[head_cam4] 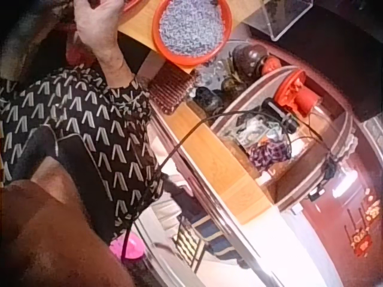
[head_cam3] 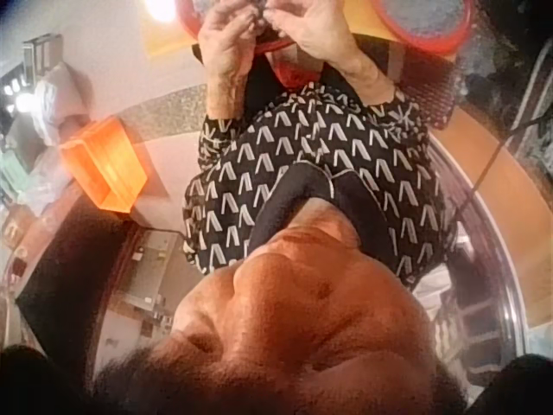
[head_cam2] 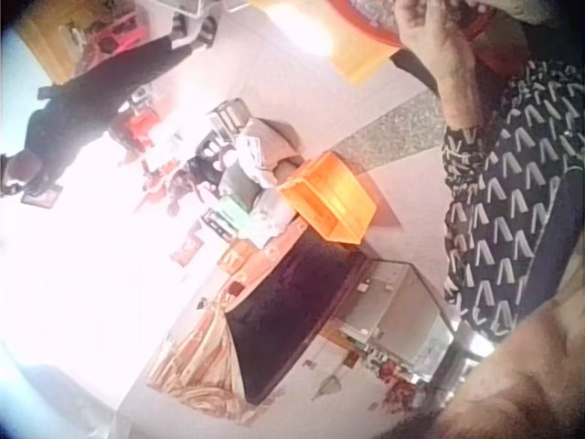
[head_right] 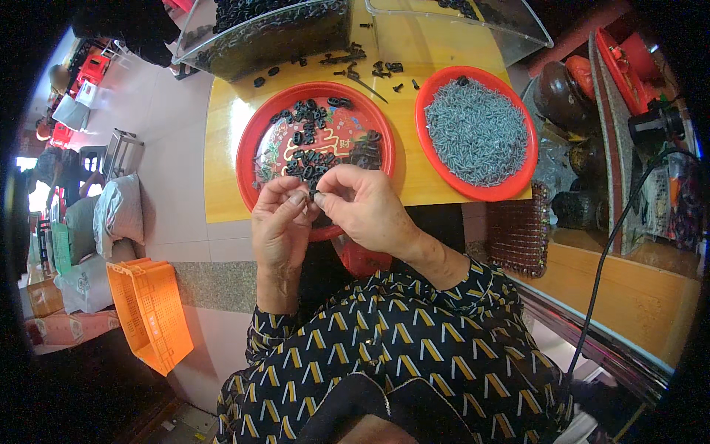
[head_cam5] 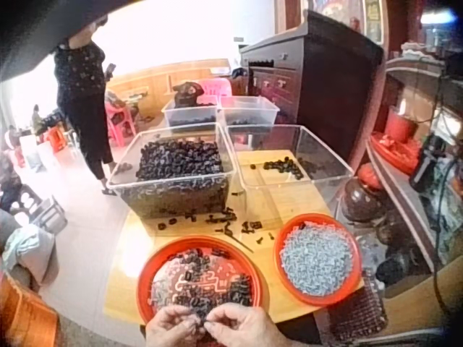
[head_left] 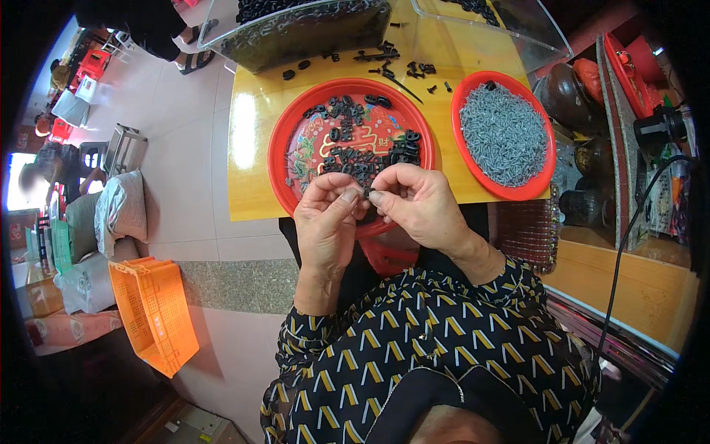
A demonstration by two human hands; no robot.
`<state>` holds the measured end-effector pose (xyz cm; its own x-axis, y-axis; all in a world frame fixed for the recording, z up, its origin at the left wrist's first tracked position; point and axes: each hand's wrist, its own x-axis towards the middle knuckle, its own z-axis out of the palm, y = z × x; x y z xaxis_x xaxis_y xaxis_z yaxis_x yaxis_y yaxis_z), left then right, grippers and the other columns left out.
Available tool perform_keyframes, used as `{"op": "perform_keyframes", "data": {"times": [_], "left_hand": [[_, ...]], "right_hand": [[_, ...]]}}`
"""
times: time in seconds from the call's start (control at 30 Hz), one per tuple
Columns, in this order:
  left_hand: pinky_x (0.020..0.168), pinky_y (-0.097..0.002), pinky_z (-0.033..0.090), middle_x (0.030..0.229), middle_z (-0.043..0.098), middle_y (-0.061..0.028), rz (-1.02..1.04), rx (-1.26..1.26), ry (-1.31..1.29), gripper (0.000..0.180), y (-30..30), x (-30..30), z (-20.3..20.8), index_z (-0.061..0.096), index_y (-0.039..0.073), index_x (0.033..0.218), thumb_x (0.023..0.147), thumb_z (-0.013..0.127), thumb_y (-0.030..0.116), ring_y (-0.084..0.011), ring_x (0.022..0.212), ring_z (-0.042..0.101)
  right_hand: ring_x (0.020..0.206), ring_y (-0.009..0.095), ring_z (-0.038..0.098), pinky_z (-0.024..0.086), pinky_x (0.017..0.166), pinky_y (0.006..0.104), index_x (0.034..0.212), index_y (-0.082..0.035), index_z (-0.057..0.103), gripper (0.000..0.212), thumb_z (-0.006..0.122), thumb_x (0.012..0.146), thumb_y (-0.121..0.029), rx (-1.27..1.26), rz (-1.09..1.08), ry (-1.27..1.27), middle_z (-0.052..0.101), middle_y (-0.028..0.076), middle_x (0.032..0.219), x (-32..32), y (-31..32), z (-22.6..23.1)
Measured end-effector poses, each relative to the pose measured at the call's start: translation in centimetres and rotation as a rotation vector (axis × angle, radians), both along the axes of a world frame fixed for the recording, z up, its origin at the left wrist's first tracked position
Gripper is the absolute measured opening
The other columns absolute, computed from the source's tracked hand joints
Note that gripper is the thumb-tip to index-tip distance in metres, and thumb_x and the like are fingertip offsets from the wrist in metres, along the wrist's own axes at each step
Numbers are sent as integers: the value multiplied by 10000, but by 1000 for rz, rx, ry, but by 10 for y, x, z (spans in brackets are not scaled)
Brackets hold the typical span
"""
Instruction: The person assembles plastic fasteners by inserting small screws into clips by hand, then places components into a clear tray.
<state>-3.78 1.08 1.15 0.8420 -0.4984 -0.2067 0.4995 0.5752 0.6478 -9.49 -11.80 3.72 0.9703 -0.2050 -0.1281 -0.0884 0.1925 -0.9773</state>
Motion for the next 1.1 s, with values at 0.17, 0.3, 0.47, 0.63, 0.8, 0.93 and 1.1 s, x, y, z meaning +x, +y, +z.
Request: {"op": "perform_keyframes", "data": {"times": [0.17,0.3,0.47,0.63,0.8,0.93,1.1], "left_hand": [[586,-229,447,783,582,-92,9,21,-40,164,-1,-1,0,527,-16,920,761,554,-46,-140,645,554],[589,-223,446,786,585,-80,31,60,-76,166,-2,-3,-1,534,-22,907,748,572,-52,-124,647,549],[608,-205,443,796,586,-62,31,130,-165,171,0,-3,-5,547,-21,906,742,589,-42,-103,657,541],[640,-197,445,795,582,-45,41,201,-271,153,-1,-5,-4,557,-20,893,745,593,-35,-87,691,543],[634,-199,449,783,579,-34,25,243,-344,114,-2,-5,-3,549,-22,853,746,583,-43,-82,696,542],[628,-201,449,784,579,-34,6,287,-382,97,-9,-5,-3,546,-23,842,752,576,-42,-80,693,541],[619,-193,443,792,580,-29,-51,411,-403,93,-22,-1,-3,547,-19,873,781,555,-8,-71,709,538]], "right_hand": [[601,18,496,415,516,158,806,1,554,40,564,783,-30,-28,-28,53,538,-17,684,0,1,1],[596,19,496,415,513,158,794,3,553,40,567,779,-32,-41,-4,95,536,-21,673,-1,-1,2],[583,20,470,392,481,188,764,18,547,61,552,774,-42,-103,21,121,517,-27,643,-1,-1,0],[569,25,471,391,470,192,759,20,546,63,554,770,-42,-85,-14,96,513,-25,624,-2,0,-5],[565,29,476,395,466,196,758,19,547,59,549,774,-37,-71,-14,86,516,-20,615,-2,0,-5],[583,44,508,433,493,195,781,17,544,51,545,785,-34,-84,-26,86,534,-2,651,-3,-4,-8],[607,57,536,463,525,191,818,8,541,50,538,799,-38,-120,-39,79,547,9,697,-2,-14,-17]]}}
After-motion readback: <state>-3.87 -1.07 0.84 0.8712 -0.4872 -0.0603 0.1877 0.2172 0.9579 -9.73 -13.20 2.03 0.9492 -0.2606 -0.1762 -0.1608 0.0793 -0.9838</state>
